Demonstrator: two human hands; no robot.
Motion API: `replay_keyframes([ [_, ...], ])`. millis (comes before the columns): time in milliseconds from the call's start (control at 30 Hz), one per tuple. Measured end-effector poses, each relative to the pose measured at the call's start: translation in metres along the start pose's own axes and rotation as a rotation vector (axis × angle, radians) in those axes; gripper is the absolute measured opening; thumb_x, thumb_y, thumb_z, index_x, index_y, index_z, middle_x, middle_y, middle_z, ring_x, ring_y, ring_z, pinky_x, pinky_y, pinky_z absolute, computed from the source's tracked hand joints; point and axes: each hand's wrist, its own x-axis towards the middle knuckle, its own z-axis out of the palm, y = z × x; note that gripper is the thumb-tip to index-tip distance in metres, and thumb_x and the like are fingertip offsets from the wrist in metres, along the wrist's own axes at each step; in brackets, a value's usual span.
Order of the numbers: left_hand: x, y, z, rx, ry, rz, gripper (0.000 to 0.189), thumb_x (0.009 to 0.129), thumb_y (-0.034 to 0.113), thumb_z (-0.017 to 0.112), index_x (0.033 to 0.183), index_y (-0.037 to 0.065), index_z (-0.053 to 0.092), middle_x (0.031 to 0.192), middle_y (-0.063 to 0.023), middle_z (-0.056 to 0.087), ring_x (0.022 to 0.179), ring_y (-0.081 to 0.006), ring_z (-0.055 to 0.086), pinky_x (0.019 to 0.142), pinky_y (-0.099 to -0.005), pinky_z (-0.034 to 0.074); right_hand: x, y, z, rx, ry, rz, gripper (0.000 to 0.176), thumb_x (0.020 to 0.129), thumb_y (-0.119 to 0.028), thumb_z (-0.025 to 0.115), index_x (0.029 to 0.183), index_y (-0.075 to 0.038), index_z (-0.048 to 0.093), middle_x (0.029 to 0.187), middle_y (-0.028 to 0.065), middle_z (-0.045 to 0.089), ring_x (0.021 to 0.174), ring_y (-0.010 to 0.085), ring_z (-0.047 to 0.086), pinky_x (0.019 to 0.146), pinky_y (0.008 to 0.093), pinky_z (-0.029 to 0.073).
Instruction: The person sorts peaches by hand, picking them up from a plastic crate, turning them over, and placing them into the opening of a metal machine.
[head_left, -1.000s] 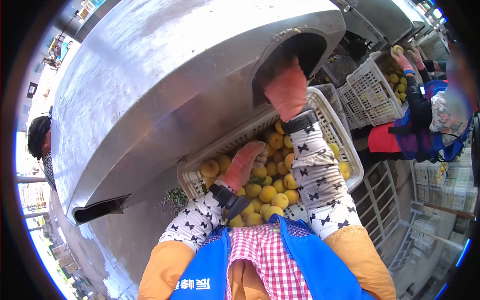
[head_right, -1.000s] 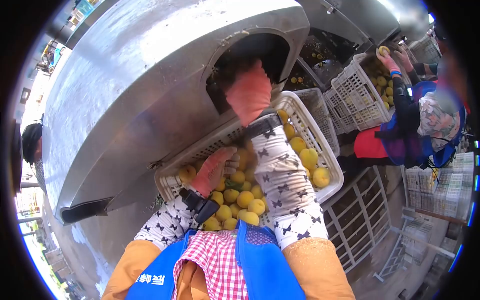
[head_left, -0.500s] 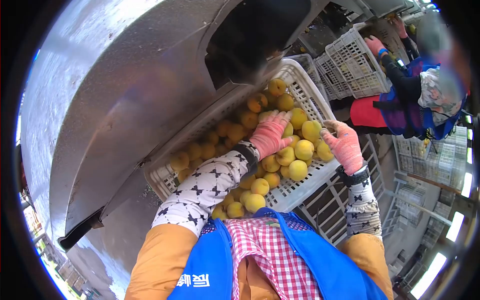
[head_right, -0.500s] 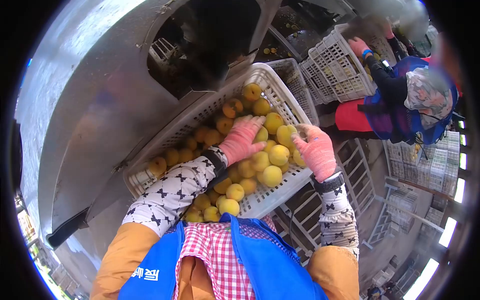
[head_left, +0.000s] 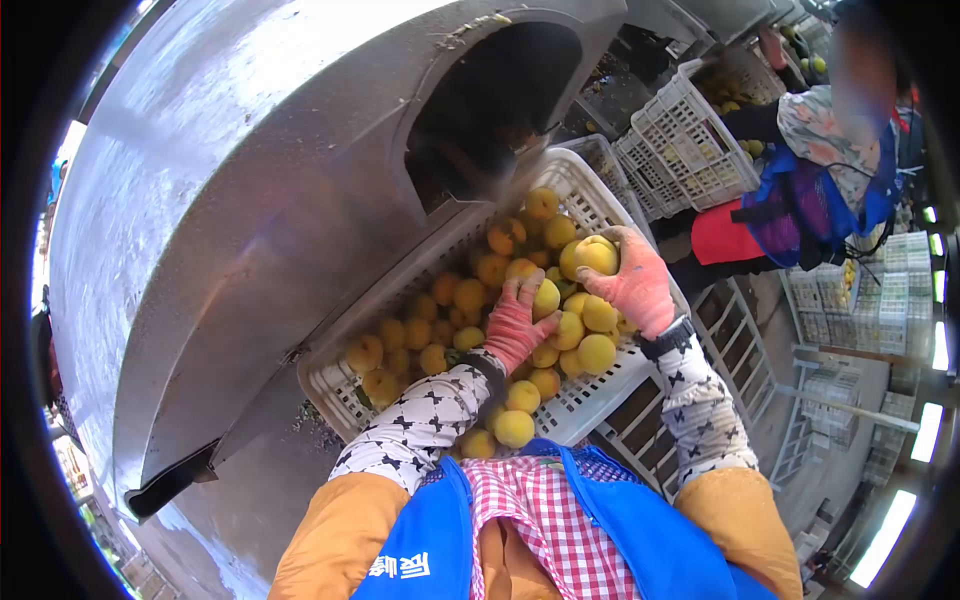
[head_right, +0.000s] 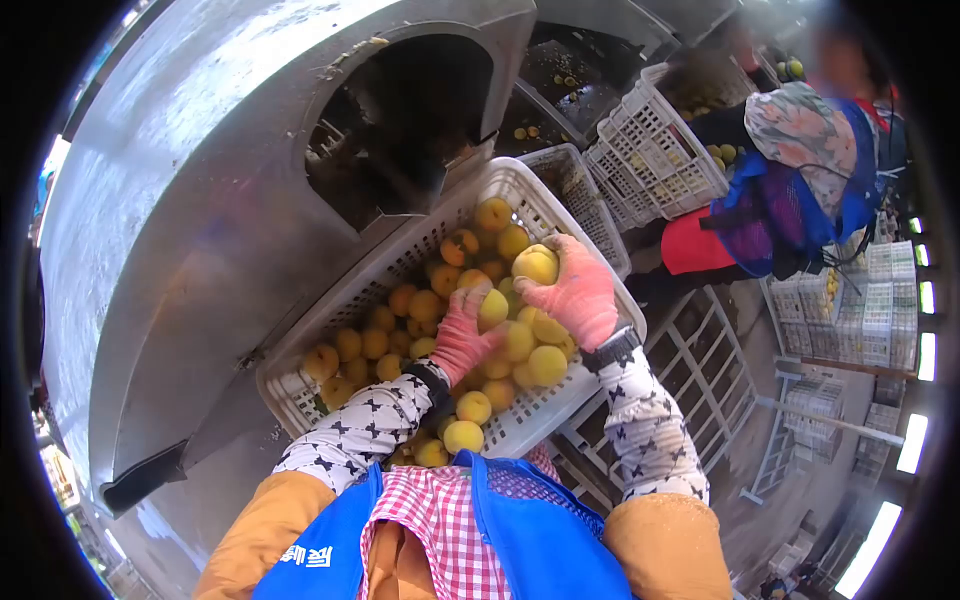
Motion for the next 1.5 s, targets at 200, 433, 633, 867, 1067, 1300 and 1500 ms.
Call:
replay_keyframes([
  [200,-0.016,-0.004,0.014,0.012,0.037,-0.037,0.084,0.074,0.049,0.077,0.144,0.017,0.043,0.129,-0.0184,0.051,0.120,-0.0372,0.051,0.104,-0.0454,0.043,0.025,-0.108,-0.002,0.247,0.280,-0.373,0.075,0.062,-0.015,0.083,0.131,-0.002,0.056,0.121,0.0172,0.059,0.112,0.0328,0.059,0.099,0.0391,0.047],
  [433,-0.004,-0.007,0.014,-0.009,-0.185,-0.090,0.081,0.066,0.044,0.081,0.131,0.007,0.050,0.127,-0.0178,0.055,0.118,-0.0348,0.053,0.105,-0.0434,0.040,0.065,-0.145,0.047,0.116,0.512,-0.422,0.076,0.065,-0.024,0.087,0.131,-0.005,0.055,0.113,0.0228,0.057,0.100,0.0406,0.061,0.082,0.0455,0.054],
  [633,-0.017,-0.069,0.076,-0.422,-0.037,-0.011,0.080,0.071,0.034,0.080,0.140,0.012,0.046,0.124,-0.0170,0.059,0.118,-0.0362,0.055,0.105,-0.0411,0.042,0.117,-0.177,0.034,0.008,0.411,-0.355,0.062,0.075,-0.017,0.081,0.127,-0.001,0.053,0.104,0.0180,0.061,0.081,0.0344,0.064,0.078,0.0406,0.055],
  [867,0.010,0.017,-0.011,-0.246,-0.237,-0.175,0.077,0.076,0.030,0.083,0.140,0.007,0.047,0.129,-0.0150,0.059,0.118,-0.0287,0.058,0.103,-0.0377,0.046,0.046,-0.048,-0.037,0.095,-0.091,-0.208,0.052,0.081,-0.033,0.075,0.119,0.000,0.064,0.105,0.0203,0.068,0.097,0.0318,0.067,0.086,0.0382,0.053],
  [1067,-0.018,-0.019,-0.047,-1.028,-0.211,-0.567,0.063,0.084,0.045,0.077,0.130,0.009,0.055,0.107,-0.0107,0.066,0.094,-0.0238,0.067,0.085,-0.0352,0.056,-0.038,-0.028,0.006,-0.649,-0.884,-0.010,0.051,0.077,-0.044,0.072,0.110,-0.004,0.070,0.106,0.0203,0.069,0.102,0.0356,0.067,0.089,0.0418,0.054],
  [1300,-0.060,0.055,-0.135,-1.417,-0.284,-0.697,0.074,0.090,0.067,0.056,0.134,0.007,0.054,0.121,-0.0175,0.065,0.096,-0.0280,0.069,0.085,-0.0403,0.059,-0.045,-0.022,-0.004,0.335,-0.631,-0.252,0.082,0.072,-0.029,0.083,0.141,-0.002,0.048,0.127,0.0168,0.059,0.120,0.0265,0.058,0.104,0.0357,0.045],
  [1500,-0.074,0.119,-0.165,-1.766,-0.336,-0.315,0.080,0.091,0.066,0.056,0.140,0.004,0.048,0.141,-0.0159,0.053,0.129,-0.0276,0.053,0.113,-0.0446,0.040,-0.067,-0.088,-0.039,0.561,-0.530,-0.641,0.103,0.075,-0.031,0.087,0.154,0.000,0.028,0.144,0.0117,0.047,0.132,0.0199,0.046,0.111,0.0331,0.037],
])
